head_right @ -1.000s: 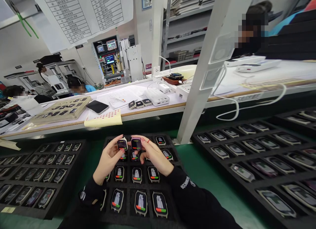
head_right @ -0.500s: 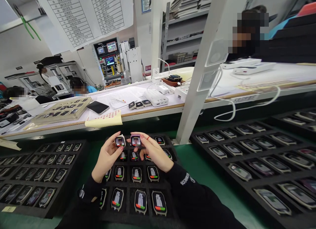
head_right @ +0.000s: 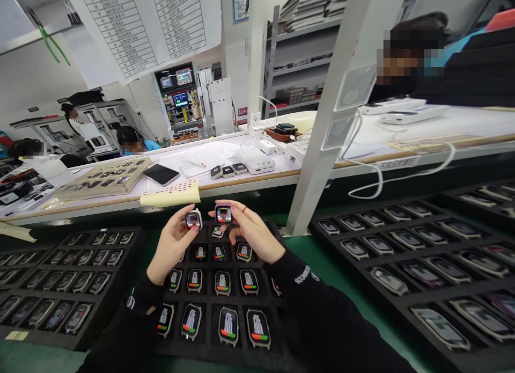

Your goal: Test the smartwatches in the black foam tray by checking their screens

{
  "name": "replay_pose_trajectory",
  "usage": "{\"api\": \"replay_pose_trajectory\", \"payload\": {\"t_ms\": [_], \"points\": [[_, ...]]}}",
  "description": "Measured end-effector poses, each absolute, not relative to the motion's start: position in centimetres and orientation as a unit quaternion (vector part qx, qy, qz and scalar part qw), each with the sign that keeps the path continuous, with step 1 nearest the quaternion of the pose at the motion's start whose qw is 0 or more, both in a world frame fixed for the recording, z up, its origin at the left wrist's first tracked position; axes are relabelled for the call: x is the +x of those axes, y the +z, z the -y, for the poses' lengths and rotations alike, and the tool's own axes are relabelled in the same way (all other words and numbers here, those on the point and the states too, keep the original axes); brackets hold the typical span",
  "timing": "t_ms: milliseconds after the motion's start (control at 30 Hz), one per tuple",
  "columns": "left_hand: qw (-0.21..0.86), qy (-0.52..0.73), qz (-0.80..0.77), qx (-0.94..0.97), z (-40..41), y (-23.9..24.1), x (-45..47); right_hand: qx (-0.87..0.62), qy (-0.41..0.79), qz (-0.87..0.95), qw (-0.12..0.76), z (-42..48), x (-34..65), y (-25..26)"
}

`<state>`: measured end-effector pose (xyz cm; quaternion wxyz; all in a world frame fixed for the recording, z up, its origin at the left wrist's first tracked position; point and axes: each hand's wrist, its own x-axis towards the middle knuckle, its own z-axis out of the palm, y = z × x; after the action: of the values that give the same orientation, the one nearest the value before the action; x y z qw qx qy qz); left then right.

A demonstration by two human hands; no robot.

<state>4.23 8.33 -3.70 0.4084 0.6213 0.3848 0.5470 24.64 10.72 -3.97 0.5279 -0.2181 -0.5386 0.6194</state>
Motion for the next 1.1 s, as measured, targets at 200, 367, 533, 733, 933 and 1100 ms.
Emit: {"api": "replay_pose_trajectory", "payload": {"t_ms": [200,367,533,733,933,1100], "points": [[0.378,0.567,-0.365,0.634,-9.4,-1.0,4.0,-0.204,0.584,0.559,0.552,-11.8,25.0,-0.4],[0.362,0.579,-0.345,0.644,-10.0,0.5,3.8,-0.196,0.563,0.576,0.559,-12.3,25.0,0.9],[0.359,0.589,-0.333,0.643,-10.2,0.4,3.5,-0.199,0.560,0.580,0.557,-12.6,25.0,0.8],[0.361,0.584,-0.344,0.641,-9.8,0.1,3.4,-0.197,0.577,0.582,0.538,-12.4,25.1,0.6],[0.362,0.578,-0.353,0.640,-9.2,0.0,3.5,-0.192,0.586,0.582,0.531,-12.2,25.2,0.7],[0.368,0.566,-0.386,0.628,-8.9,-0.5,3.4,-0.216,0.564,0.584,0.542,-12.5,25.5,1.3]]}}
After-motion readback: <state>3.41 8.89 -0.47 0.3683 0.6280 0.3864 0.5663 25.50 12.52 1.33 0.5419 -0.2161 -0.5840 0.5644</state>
